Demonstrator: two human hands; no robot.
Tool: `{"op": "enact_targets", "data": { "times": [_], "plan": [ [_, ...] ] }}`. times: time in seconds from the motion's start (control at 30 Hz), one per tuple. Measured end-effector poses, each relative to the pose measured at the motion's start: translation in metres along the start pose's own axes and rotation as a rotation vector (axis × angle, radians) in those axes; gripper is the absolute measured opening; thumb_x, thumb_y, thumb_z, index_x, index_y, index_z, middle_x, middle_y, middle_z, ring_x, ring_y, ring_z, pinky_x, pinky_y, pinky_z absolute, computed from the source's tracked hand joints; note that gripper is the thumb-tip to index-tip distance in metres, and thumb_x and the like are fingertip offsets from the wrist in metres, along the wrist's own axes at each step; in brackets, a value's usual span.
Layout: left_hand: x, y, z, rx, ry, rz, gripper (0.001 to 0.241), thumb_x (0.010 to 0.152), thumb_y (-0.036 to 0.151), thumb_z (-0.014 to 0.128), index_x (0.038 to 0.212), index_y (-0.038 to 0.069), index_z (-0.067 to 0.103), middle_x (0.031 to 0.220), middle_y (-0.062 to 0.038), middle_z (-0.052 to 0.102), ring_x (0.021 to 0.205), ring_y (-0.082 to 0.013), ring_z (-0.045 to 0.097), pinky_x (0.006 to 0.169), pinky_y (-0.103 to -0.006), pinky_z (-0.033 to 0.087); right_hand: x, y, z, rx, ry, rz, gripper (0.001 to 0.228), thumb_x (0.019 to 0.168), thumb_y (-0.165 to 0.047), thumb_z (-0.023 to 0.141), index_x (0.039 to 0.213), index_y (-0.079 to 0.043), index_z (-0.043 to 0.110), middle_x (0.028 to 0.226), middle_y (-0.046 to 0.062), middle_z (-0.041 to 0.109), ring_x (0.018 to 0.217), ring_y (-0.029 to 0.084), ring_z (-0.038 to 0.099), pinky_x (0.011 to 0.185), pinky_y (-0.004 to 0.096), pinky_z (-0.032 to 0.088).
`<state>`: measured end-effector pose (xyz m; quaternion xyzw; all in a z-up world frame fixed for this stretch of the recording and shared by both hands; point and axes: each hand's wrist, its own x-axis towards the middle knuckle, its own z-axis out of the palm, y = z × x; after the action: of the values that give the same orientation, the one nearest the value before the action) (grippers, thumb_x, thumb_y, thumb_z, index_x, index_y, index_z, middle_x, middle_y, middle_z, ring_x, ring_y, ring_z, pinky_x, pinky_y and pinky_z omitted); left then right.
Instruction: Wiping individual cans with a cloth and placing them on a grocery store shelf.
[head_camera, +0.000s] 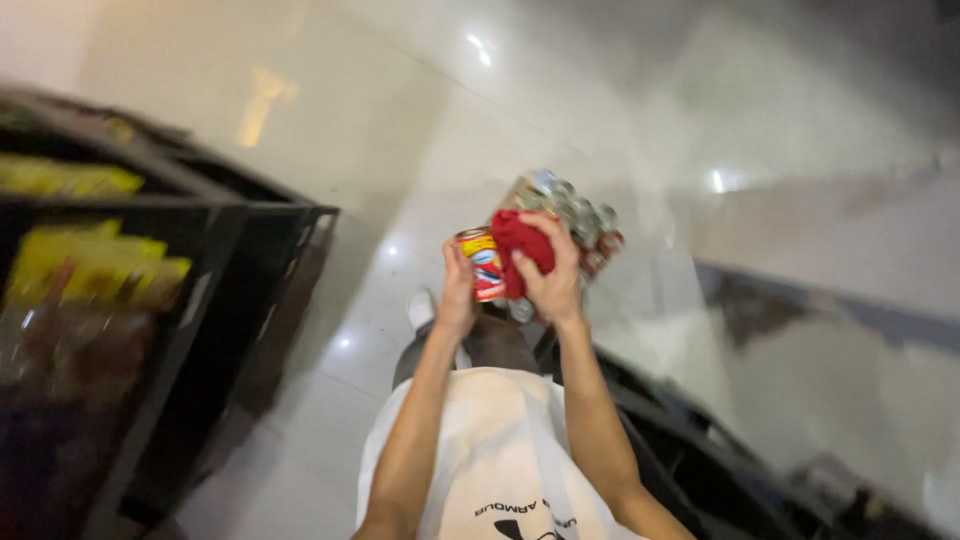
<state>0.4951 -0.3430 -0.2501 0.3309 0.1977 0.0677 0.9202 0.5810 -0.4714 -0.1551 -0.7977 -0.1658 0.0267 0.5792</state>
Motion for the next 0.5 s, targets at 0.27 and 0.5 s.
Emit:
{"op": "enact_targets", "data": {
  "times": [0.27,0.5],
  "plan": [
    [-0.058,0.132,-0.008,0.192,0.233,0.376,0.049,0.114,0.043,0.047,0.130,-0.001,0.058,0.112,-0.008,0.063,0.097,-0.0128,0.059,0.086,-0.0310,0.050,-0.004,-0.109,0.096,0.035,-0.128,-0.349,0.040,0.076,-0.006,0.085,0.111,-0.006,0.065,0.110,0.015,0.064,0.104,0.029,0.064,0.093,0.039,0.053],
    [-0.188,0.224,-0.025,0.192,0.484,0.667,0.042,0.108,0.040,0.051,0.128,0.003,0.053,0.113,-0.003,0.061,0.102,-0.0102,0.058,0.092,-0.0303,0.050,-0.086,-0.206,0.178,0.231,-0.276,-0.489,0.035,0.078,0.001,0.078,0.111,-0.004,0.066,0.108,0.015,0.067,0.098,0.029,0.068,0.089,0.037,0.056]
  ]
}}
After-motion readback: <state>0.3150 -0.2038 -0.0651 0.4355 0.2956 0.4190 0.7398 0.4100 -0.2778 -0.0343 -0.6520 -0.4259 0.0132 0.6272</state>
